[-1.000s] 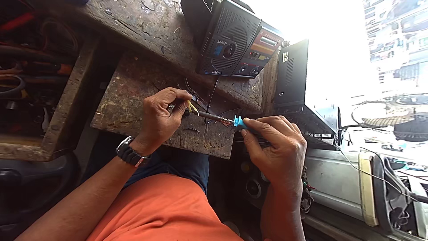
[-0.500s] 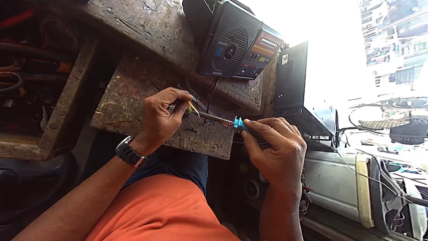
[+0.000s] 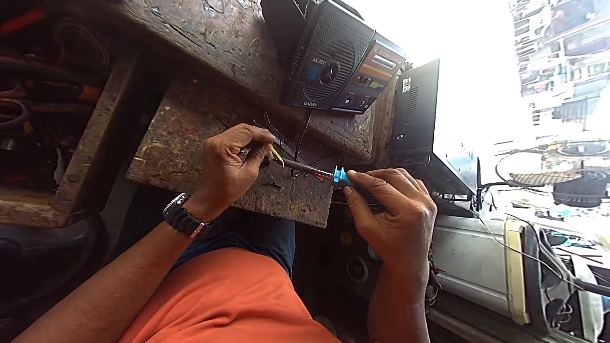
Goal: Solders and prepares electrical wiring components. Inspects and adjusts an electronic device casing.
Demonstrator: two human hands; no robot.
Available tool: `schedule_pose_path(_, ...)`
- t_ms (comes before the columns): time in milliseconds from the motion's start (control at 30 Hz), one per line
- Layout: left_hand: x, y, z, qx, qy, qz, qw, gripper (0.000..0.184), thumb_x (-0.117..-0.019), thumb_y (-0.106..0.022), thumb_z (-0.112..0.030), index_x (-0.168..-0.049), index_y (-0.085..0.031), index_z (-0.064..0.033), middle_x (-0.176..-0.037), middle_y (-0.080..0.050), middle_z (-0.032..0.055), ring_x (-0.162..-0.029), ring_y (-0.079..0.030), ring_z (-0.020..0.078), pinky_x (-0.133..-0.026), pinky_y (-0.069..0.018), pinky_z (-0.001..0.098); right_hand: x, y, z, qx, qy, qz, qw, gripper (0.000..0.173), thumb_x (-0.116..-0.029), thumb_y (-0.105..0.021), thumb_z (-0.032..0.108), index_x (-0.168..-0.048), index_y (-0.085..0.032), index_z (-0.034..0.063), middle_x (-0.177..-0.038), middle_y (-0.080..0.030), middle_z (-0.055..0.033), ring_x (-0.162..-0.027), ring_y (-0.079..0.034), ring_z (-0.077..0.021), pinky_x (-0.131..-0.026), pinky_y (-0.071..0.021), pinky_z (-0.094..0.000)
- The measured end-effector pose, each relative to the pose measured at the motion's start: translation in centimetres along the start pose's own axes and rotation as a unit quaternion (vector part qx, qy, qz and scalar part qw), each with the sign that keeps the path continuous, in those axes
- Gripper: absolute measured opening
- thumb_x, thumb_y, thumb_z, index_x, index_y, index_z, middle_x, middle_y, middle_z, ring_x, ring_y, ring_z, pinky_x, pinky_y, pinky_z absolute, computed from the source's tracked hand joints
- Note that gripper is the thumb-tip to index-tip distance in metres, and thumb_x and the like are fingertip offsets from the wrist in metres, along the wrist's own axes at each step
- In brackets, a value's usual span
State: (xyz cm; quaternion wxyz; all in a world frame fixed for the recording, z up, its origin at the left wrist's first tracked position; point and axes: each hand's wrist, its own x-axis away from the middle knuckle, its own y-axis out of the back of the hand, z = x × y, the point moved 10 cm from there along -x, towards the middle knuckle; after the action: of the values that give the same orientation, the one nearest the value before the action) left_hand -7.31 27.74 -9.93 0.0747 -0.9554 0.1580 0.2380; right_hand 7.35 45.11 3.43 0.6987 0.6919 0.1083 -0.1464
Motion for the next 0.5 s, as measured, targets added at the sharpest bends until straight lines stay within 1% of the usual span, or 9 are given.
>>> schedule_pose_path(500,0.03,-0.05,0.04,-0.003,0.003,0.001,1.0,0.012,-0.0932,-0.07,0.001,-0.105,-0.073,0.0017,-0.105,-0.074,0.0089,-0.095,-0.072,0.0126,-0.088,-0.062,0.0292,0.0,0.0,0.01,-0.008,0.003,-0.001,1.0,0.022,-0.0936,-0.069,0.026,-0.109,-0.082,0.0172,-0.102,-0.074,-0.0032,-0.095,-0.065,-0.0169,-0.078,-0.0473,-0.0398)
